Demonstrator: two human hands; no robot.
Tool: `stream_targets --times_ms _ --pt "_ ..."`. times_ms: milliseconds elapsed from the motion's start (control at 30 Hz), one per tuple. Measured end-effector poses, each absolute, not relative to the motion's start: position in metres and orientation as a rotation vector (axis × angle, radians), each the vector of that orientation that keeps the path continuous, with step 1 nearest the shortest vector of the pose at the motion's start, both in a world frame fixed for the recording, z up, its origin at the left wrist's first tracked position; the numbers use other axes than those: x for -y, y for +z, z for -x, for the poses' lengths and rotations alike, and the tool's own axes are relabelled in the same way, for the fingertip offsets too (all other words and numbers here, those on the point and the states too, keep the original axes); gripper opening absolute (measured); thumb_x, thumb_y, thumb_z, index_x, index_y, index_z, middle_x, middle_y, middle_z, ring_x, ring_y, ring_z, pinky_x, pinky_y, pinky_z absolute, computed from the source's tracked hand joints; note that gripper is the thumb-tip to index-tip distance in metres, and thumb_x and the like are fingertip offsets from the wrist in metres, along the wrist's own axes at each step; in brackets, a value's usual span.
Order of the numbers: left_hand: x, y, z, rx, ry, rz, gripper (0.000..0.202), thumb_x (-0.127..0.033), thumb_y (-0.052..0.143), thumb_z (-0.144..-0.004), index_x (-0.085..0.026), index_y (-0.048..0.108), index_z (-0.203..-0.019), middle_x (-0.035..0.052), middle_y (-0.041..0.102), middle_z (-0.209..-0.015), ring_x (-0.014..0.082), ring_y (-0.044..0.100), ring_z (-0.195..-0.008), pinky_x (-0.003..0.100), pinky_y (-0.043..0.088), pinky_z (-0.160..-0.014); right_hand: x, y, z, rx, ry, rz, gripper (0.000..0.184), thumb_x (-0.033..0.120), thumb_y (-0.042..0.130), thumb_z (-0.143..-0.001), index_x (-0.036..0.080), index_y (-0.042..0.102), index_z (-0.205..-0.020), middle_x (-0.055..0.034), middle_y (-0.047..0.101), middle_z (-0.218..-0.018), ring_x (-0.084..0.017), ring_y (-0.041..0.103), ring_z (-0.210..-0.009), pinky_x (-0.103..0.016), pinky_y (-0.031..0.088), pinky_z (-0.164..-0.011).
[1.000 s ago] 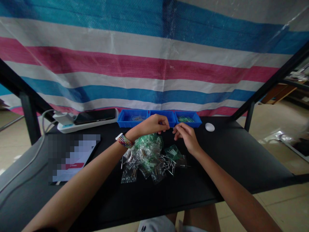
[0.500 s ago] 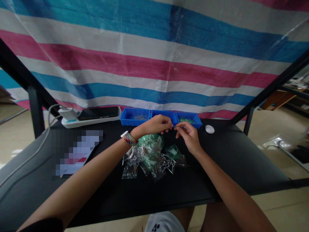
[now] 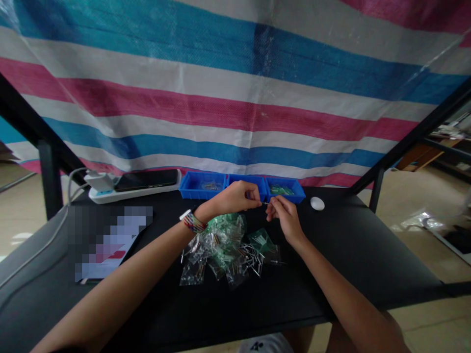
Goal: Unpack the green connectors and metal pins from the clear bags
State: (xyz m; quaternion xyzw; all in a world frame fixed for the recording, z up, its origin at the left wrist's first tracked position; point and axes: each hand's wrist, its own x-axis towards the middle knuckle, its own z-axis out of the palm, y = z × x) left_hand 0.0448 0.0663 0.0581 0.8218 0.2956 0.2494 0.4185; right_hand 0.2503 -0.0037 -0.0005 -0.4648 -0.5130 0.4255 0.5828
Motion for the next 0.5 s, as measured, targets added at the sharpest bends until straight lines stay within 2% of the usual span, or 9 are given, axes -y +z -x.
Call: stream_targets --times_ms 333,500 --pt "-0.0683 0.0524 -0.0453 -0.783 0.601 -2.045 0.02 -0.034 0.075 -0.087 -0.016 0.07 -0.084 0.0002 0.064 -0.067 0.0106 0.054 -0.061 0.023 0.039 -0.056 0.0101 -0.0026 -0.2417 1.257 0.991 1.057 0.044 0.06 0.07 -0.097 0.021 0.064 -0.077 0.0002 0.066 -0.072 -0.013 0.062 -0.054 -0.027 0.05 -0.054" --pt "-0.0678 0.0546 -0.0435 -0.772 0.508 -2.003 0.029 -0.045 0.069 -0.096 -0.017 0.068 -0.088 0.0008 0.065 -0.069 0.0118 0.061 -0.06 0.023 0.043 -0.055 0.01 -0.0001 -0.2433 1.286 0.902 1.049 0.035 0.055 0.074 -0.095 0.022 0.066 -0.086 0.0006 0.068 -0.077 -0.013 0.062 -0.055 -0.028 0.048 -0.056"
